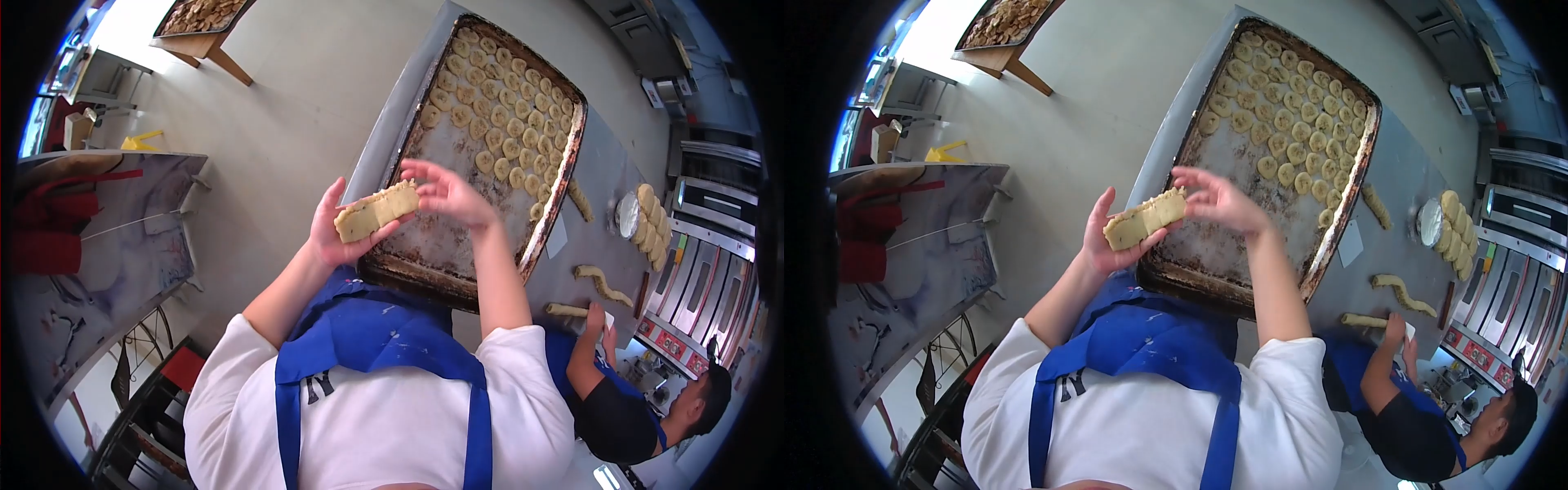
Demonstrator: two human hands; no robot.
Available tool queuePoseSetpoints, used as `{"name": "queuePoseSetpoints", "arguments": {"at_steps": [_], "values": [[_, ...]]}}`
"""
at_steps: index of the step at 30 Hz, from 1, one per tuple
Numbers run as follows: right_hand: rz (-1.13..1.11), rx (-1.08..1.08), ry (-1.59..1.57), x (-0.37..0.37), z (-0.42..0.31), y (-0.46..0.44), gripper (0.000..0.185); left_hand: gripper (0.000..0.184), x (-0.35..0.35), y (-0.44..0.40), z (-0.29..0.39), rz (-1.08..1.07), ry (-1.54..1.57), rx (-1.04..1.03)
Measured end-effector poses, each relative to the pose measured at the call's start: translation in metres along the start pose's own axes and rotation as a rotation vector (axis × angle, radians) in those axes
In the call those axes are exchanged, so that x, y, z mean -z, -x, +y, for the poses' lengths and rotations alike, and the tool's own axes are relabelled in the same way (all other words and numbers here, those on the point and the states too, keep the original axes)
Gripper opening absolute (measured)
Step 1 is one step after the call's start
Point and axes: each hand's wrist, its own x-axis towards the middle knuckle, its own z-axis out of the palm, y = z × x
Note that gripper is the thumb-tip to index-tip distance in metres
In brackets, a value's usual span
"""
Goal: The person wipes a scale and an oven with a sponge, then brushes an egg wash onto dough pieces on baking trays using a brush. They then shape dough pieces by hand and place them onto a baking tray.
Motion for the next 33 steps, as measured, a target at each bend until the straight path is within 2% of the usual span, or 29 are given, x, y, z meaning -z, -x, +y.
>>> {"name": "queuePoseSetpoints", "arguments": {"at_steps": [2, 5, 8, 11, 14, 17, 21, 25, 28, 29, 32, 33], "values": [[-0.001, -0.053, -0.144, -0.019, 0.002, 0.019, 0.063, 0.081, 0.001, -0.001, 0.000, -0.018, 0.039, 0.036], [0.089, -0.002, -0.254, -0.027, 0.022, 0.036, 0.058, 0.082, 0.009, -0.003, -0.001, 0.015, -0.041, 0.096], [0.285, 0.173, -0.355, -0.054, 0.018, 0.045, 0.046, 0.081, 0.015, -0.002, 0.000, 0.035, -0.117, 0.165], [0.317, 0.030, -0.363, -0.051, 0.022, 0.057, 0.033, 0.082, 0.013, -0.001, -0.002, 0.023, -0.199, 0.246], [0.322, 0.088, -0.176, -0.046, 0.039, 0.061, 0.025, 0.080, 0.009, 0.004, -0.004, 0.036, -0.290, 0.268], [0.491, 0.106, -0.171, -0.056, 0.045, 0.062, 0.027, 0.077, 0.008, 0.004, -0.005, 0.052, -0.309, 0.240], [0.444, 0.249, -0.216, -0.080, 0.030, 0.064, 0.033, 0.074, 0.018, 0.006, -0.005, 0.086, -0.162, 0.126], [0.402, 0.103, -0.233, -0.078, 0.034, 0.068, 0.030, 0.075, 0.026, 0.016, -0.001, 0.080, -0.243, 0.222], [0.251, -0.081, -0.345, -0.070, 0.035, 0.076, 0.027, 0.076, 0.029, 0.024, -0.001, 0.052, -0.242, 0.286], [0.242, -0.143, -0.297, -0.069, 0.031, 0.079, 0.025, 0.076, 0.035, 0.025, 0.002, 0.010, -0.294, 0.318], [0.542, -0.071, 0.382, -0.046, 0.049, 0.085, 0.022, 0.074, 0.039, 0.027, 0.007, 0.041, -0.302, 0.293], [0.748, -0.016, 0.728, -0.046, 0.041, 0.082, 0.019, 0.073, 0.037, 0.026, 0.008, 0.076, -0.291, 0.238]]}}
